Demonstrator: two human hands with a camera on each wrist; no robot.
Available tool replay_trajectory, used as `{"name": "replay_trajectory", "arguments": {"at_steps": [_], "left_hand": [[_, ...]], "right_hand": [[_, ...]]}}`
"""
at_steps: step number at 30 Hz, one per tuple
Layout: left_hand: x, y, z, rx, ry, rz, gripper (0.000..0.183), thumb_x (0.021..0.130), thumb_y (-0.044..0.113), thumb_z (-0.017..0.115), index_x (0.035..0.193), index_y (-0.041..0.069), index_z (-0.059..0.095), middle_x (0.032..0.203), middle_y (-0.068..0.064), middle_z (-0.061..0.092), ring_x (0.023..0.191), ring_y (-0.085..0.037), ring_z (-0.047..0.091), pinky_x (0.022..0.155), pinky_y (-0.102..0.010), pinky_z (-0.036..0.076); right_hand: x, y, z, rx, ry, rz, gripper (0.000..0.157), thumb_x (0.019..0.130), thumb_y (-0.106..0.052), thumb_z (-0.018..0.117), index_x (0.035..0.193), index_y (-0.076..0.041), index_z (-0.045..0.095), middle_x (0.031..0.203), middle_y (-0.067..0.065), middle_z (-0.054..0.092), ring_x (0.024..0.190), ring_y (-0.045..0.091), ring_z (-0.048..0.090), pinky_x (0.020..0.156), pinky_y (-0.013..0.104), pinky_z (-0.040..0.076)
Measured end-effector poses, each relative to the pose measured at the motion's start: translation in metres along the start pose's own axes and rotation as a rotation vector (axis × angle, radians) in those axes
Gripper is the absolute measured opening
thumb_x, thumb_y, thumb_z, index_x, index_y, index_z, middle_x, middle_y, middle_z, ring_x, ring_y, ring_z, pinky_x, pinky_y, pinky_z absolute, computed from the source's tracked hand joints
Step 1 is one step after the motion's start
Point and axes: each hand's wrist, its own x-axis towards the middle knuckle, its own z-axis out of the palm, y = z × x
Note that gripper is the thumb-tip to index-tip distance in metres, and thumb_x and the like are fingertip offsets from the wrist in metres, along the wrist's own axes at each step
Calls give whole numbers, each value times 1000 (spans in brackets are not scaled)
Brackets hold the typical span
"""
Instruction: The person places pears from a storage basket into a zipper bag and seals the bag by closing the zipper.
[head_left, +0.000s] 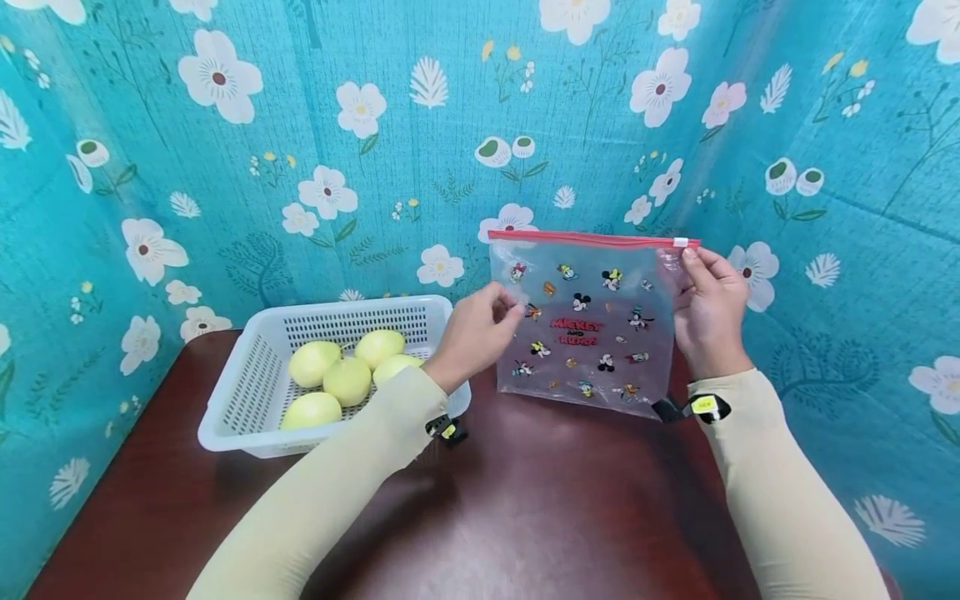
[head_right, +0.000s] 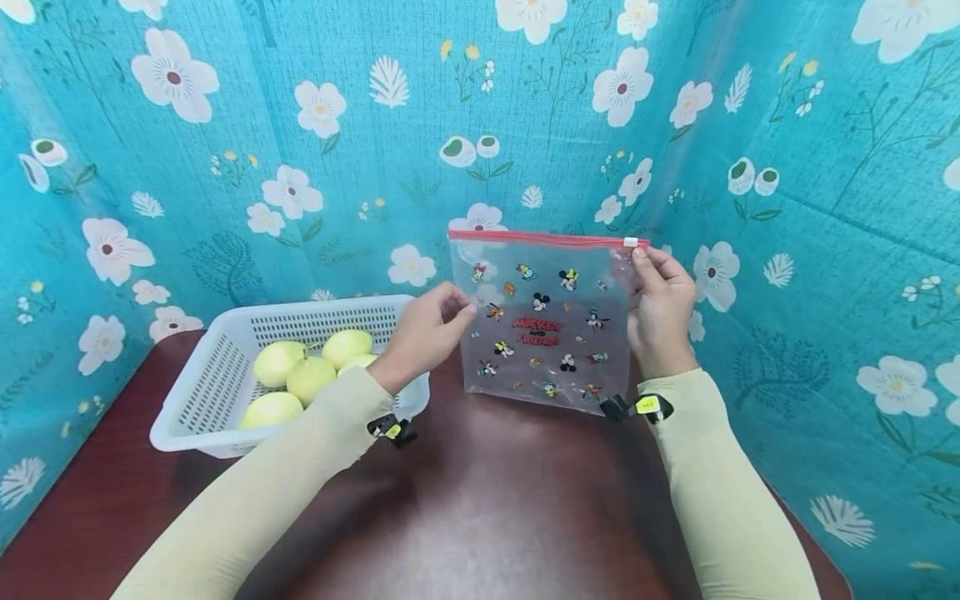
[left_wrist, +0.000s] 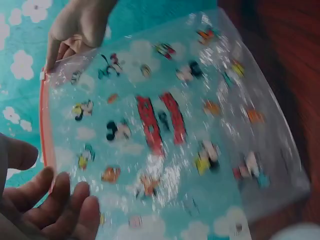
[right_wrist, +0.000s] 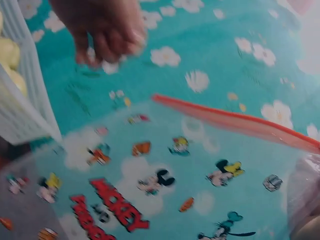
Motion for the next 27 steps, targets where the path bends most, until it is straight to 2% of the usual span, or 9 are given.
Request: {"name": "replay_trajectory", "arguments": {"at_steps": [3,5,7,11,14,18,21,24,27], "left_hand": [[6,7,-1,-57,-98,-43,21,99,35,55,95,16,64,83,4,61,73,-13,54,67,-30,45],[13,11,-2,-119,-157,-108,34,100,44,51,98,13,66,87,0,64,76,-15,58,68,-31,47],[19,13,-4,-222,-195,-193,48,99,52,48,102,8,68,92,-5,68,80,-21,63,70,-33,51],[29,14,-10,-398,-188,-363,67,94,64,45,101,2,69,95,-13,70,89,-30,68,70,-35,56],[32,13,-17,-438,-146,-433,65,96,61,45,95,1,69,89,-15,70,82,-32,69,67,-37,56],[31,8,-25,-480,-111,-457,46,99,37,49,92,-4,69,81,-15,70,69,-28,68,67,-41,56],[31,4,-30,-482,-110,-438,35,97,21,47,92,-6,69,78,-14,69,63,-23,67,65,-40,56],[32,2,-34,-447,-106,-407,31,94,16,47,84,-4,68,74,-13,68,63,-24,67,62,-37,56],[35,4,-39,-400,-111,-373,31,92,15,48,74,-1,67,72,-13,67,63,-26,67,60,-37,56]], "right_hand": [[-18,7,12,-41,-18,-56,31,84,-3,74,107,15,62,107,22,63,93,28,69,87,37,50],[-34,13,20,-80,-38,-95,33,84,-3,74,108,16,62,107,22,63,93,28,69,87,37,50],[-50,21,27,-102,-64,-128,34,84,-1,74,108,18,62,104,21,65,91,26,69,87,36,50],[-80,34,40,-45,-155,-144,26,86,7,68,107,21,61,101,23,67,92,28,68,88,37,50],[-96,41,45,-60,-243,-131,22,87,12,65,107,20,61,104,24,68,95,29,68,89,37,49],[-110,48,50,-224,-353,-115,23,86,13,65,108,17,64,112,24,66,101,31,66,90,37,50],[-114,49,52,-324,-423,-116,24,84,13,68,107,16,65,116,24,65,103,33,65,89,38,51],[-113,48,54,-390,-506,-144,24,83,9,71,105,15,65,116,24,64,103,33,65,87,37,52],[-104,44,62,-414,-609,-188,23,87,2,69,103,17,63,117,26,63,108,34,62,90,36,50]]}}
